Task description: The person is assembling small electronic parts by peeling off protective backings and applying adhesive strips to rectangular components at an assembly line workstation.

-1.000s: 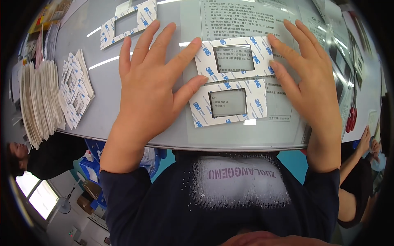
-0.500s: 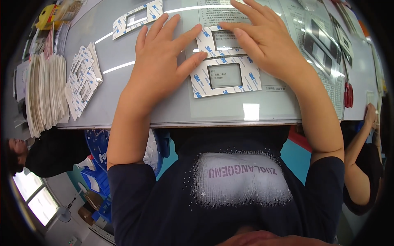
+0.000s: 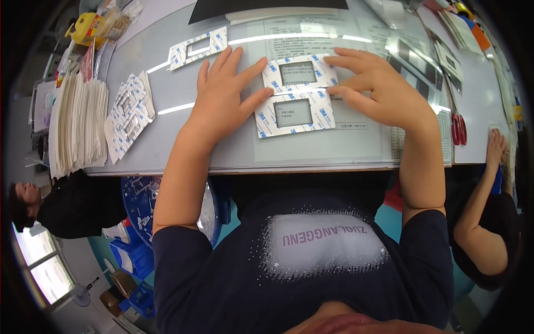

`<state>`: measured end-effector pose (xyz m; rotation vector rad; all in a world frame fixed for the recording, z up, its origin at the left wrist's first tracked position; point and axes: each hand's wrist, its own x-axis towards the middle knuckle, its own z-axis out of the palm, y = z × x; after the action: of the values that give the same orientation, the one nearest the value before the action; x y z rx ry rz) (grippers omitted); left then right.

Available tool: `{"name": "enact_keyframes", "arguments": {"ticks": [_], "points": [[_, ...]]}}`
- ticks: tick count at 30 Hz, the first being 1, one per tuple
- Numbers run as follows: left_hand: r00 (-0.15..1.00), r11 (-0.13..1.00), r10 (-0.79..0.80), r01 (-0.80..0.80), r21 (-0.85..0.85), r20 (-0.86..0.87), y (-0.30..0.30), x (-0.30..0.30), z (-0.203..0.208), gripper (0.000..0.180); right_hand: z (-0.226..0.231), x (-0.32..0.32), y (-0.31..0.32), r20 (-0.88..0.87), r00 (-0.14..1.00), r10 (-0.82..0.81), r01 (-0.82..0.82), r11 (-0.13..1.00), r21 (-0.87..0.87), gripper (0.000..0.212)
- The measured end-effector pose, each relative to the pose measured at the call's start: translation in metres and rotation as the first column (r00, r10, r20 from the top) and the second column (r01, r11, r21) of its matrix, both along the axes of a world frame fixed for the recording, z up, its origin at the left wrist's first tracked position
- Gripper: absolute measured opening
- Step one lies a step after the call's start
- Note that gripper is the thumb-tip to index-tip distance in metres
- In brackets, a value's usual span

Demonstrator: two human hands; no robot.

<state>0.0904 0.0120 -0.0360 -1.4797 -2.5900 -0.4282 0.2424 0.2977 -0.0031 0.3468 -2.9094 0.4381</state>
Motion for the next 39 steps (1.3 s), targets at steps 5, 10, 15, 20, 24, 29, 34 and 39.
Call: {"name": "enact_keyframes", "arguments": {"ticks": [5,10,15,20,24,29,34,39], "points": [[0.98,0.988,-0.092,0.067,0.14,0.176,0.001,-0.014,-0.002,0.053,0.01,-0.034,0.07,-0.141,0.876,-0.462,0.405,0.862,-0.305,0.039],[0.977,0.949,-0.152,0.102,0.298,0.149,0.014,-0.02,-0.002,0.042,-0.002,-0.067,0.157,-0.368,0.566,-0.738,0.794,0.608,0.0,0.052],[0.979,0.926,-0.151,0.091,0.366,0.138,0.011,-0.026,-0.003,0.036,-0.006,-0.061,0.168,-0.149,0.616,-0.773,0.739,0.633,-0.231,0.046],[0.856,0.867,-0.295,0.053,0.495,0.425,0.032,-0.009,0.023,0.031,0.04,-0.043,0.075,-0.271,0.824,-0.498,0.239,0.739,-0.63,0.025],[-0.133,0.78,-0.625,-0.139,0.61,0.769,0.059,-0.01,0.071,0.041,0.064,-0.039,-0.004,-0.675,0.731,0.097,-0.205,0.975,-0.082,0.023],[0.261,0.826,-0.473,-0.2,0.527,0.841,0.064,-0.007,0.071,0.031,0.034,-0.04,-0.022,-0.61,0.79,0.061,-0.261,0.934,-0.245,0.035],[0.412,0.878,-0.352,-0.164,0.449,0.84,0.056,0.0,0.05,0.026,0.026,-0.043,-0.035,-0.497,0.866,-0.047,-0.15,0.925,-0.35,0.028],[0.474,0.925,-0.263,-0.122,0.359,0.84,0.055,0.001,0.045,0.025,0.015,-0.044,-0.029,-0.5,0.861,0.098,-0.191,0.972,-0.139,0.029]]}}
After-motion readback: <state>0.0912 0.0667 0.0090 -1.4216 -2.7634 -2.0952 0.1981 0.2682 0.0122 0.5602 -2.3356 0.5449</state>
